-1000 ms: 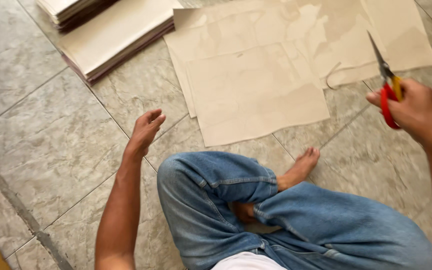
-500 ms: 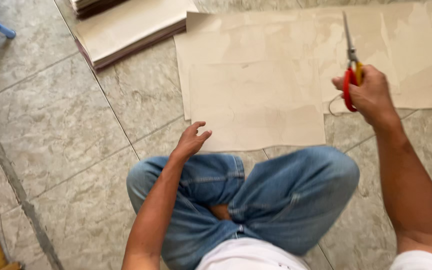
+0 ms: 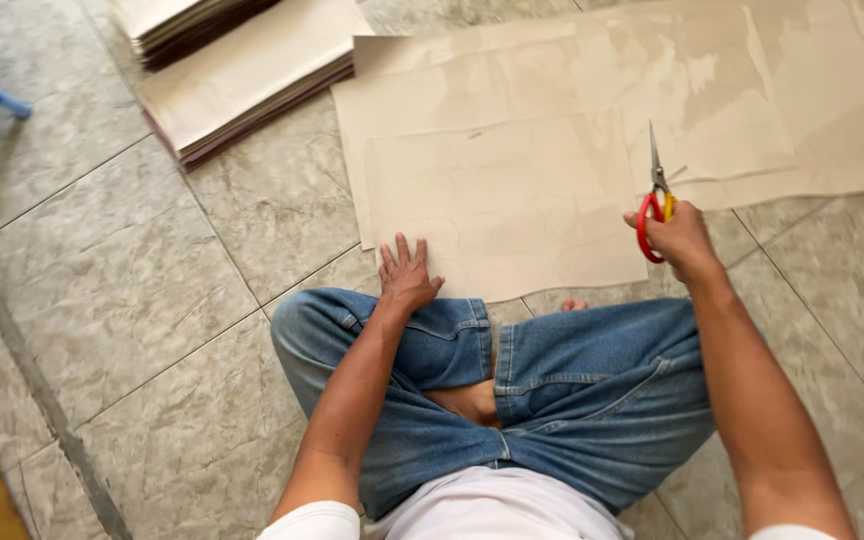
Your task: The person sits cross-legged on the tiled floor and cuts outlined insole or shoe-pattern shapes from large paper sheets using scissors. They cut along the drawn outlines, set finished cut pieces onto a growing stack beside them, and pick up new sheets to continue cutting.
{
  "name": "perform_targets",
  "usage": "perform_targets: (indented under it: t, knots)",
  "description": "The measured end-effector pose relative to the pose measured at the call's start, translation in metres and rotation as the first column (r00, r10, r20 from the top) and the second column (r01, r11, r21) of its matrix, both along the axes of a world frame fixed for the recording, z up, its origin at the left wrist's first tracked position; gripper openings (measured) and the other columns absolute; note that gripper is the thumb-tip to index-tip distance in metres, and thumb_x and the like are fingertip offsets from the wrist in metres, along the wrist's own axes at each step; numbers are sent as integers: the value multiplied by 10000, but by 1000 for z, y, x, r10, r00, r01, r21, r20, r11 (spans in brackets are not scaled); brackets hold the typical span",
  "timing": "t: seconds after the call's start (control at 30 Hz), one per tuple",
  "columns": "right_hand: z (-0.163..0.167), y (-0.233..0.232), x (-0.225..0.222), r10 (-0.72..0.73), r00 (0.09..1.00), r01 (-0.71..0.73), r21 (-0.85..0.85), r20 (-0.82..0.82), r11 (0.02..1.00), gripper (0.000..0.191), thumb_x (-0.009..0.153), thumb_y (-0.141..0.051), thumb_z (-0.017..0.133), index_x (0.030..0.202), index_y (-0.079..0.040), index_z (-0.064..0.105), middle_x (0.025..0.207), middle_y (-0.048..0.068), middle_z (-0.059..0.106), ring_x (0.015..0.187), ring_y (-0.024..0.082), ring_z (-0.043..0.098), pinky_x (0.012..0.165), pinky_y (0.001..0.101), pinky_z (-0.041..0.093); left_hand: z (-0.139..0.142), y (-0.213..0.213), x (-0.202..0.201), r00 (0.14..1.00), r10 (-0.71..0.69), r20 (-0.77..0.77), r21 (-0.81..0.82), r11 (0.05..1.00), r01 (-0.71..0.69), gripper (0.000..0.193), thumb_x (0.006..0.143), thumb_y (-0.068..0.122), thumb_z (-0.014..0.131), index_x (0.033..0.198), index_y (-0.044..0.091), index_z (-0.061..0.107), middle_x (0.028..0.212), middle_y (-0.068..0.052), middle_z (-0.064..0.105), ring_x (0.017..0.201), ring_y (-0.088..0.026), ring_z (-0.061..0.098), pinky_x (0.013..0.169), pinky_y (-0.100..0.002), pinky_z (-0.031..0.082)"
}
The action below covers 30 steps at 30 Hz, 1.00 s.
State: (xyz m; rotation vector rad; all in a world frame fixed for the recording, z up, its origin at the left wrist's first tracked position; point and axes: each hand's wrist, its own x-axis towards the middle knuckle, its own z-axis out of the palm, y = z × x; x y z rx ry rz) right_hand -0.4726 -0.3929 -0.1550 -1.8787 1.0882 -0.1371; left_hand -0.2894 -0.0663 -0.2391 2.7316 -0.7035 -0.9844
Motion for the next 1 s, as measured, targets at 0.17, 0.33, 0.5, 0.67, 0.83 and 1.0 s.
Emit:
perform_targets:
  t: [0.17, 0.33, 0.5, 0.67, 0.83, 1.0]
  knots:
    - [-22, 21, 0, -86, 939, 20, -198, -332, 980, 580, 772, -452, 918, 889, 48, 648, 789, 182, 657, 712, 304, 643, 614, 441, 496, -13, 2, 5, 999, 3, 43, -61, 998, -1, 963, 878, 517, 699, 1639, 231, 182, 1709, -196, -42, 1533, -533, -57, 1208, -652, 135]
    - [-41, 39, -8, -170, 910, 24, -362, -378, 932, 775, 740, -472, 889, 1181, 77, 566, 1127, 291, 692, 1070, 430, 672, 895, 484, 542, -13, 3, 12, 996, -23, 82, -79, 996, 30, 952, 869, 564, 683, 1628, 229, 216, 1707, -196, -10, 1527, -545, -40, 1216, -617, 171]
    - [-53, 27, -14, -227, 902, 128, -275, -367, 953, 772, 705, -415, 884, 1167, 102, 545, 1096, 267, 700, 1037, 414, 688, 882, 472, 550, -8, 5, 16, 998, 16, 58, -132, 991, -9, 919, 855, 557, 702, 1606, 258, 264, 1717, -178, 10, 1548, -512, -29, 1223, -611, 168]
    - [-66, 17, 7, -213, 931, 90, -377, -296, 922, 719, 728, -336, 885, 1159, 109, 521, 1081, 283, 686, 1024, 424, 675, 867, 475, 545, -13, 23, 23, 917, 334, 219, -342, 906, -248, 988, 837, 460, 764, 1618, 99, 277, 1657, -316, 94, 1517, -526, 63, 1209, -587, 181]
    - [-74, 18, 12, -208, 946, 129, -296, -250, 946, 661, 697, -259, 882, 1140, 70, 519, 1063, 245, 697, 1007, 410, 682, 845, 479, 544, -18, 32, 41, 847, 463, 260, -431, 841, -327, 920, 850, 392, 777, 1560, 0, 343, 1583, -278, 367, 1503, -440, 279, 1227, -502, 243]
    - [-83, 21, 17, -229, 953, 204, -142, -199, 969, 497, 740, -191, 822, 1124, 3, 573, 1045, 210, 718, 1006, 403, 691, 916, 488, 531, -20, 30, 54, 700, 712, 46, -606, 578, -547, 807, 856, 298, 771, 1516, -7, 419, 1475, -214, 495, 1332, -349, 510, 1123, -413, 414]
